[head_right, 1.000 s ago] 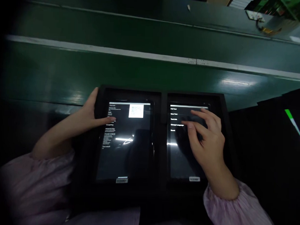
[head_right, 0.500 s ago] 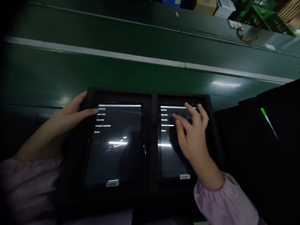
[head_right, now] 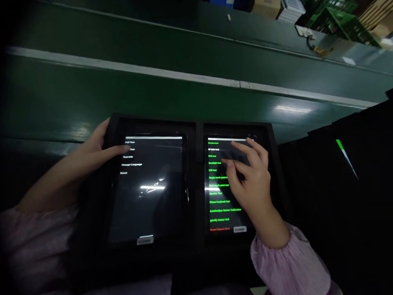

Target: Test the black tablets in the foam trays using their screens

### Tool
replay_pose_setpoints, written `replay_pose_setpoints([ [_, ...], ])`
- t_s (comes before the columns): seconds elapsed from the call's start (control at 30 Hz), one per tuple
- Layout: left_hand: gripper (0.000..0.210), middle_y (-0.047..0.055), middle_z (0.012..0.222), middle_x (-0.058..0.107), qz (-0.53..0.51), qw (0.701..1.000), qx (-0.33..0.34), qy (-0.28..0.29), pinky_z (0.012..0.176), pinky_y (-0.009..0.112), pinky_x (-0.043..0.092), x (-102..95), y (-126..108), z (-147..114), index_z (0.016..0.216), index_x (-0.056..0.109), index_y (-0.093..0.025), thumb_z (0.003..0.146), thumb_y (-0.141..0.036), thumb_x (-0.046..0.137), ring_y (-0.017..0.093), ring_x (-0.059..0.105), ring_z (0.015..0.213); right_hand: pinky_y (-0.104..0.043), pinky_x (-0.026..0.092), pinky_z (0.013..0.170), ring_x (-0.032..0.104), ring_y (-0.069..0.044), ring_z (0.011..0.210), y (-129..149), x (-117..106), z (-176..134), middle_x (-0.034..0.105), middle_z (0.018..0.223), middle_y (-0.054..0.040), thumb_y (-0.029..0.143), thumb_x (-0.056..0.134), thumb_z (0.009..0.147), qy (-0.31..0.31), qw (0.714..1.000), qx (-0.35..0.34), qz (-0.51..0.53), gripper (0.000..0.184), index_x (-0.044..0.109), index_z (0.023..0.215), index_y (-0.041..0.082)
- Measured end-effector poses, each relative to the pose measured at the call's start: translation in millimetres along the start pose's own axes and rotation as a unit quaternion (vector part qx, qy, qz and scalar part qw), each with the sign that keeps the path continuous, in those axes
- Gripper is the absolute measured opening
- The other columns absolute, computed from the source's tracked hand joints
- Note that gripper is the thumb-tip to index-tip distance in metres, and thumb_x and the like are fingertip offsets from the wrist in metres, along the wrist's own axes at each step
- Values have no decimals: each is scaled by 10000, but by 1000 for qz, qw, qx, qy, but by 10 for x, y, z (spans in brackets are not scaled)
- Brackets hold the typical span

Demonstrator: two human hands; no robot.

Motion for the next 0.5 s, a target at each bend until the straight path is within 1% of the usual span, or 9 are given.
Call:
replay_pose_setpoints([
  [0.1,972,49,1620,534,-2,1000,7,4,1209,421,428,-5,-10,1,1651,293,-269,762,-276,686,269,535,1436,-592,556,1080,610,-325,1341,21,16,-1,762,1279,-48,247,582,1007,11,1000,-13,2,280,852,940,284],
  [0.2,970,39,1645,504,-3,1000,23,14,1212,426,426,-15,-16,8,1644,315,-282,751,-321,691,282,505,1467,-604,550,1087,619,-322,1334,16,23,-2,763,1280,-41,249,583,1000,16,1000,-11,9,283,854,935,301],
  [0.27,992,43,1657,488,-1,1000,21,19,1219,431,422,-19,0,14,1654,291,-284,750,-339,694,285,497,1475,-612,542,1094,622,-324,1331,13,28,-3,760,1291,-40,259,584,1002,18,1000,-11,10,282,854,937,306],
  [0.4,1040,81,1652,487,0,1000,19,23,1223,443,420,-9,16,22,1669,227,-251,750,-343,704,286,517,1458,-598,553,1079,631,-323,1318,11,32,-2,760,1294,-45,268,584,1011,15,1000,-11,9,282,854,935,300],
  [0.5,1021,91,1639,498,10,1000,24,16,1227,455,412,-2,-3,12,1671,221,-240,772,-326,699,285,543,1429,-596,553,1078,638,-316,1306,7,33,0,764,1278,-42,269,580,1010,11,1000,-5,7,289,854,926,306],
])
Point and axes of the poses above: each hand's wrist, its own z-axis towards the middle knuckle, its own x-axis out of the palm, y = z × x, the point moved 8 cm from there along z, towards the middle knuckle
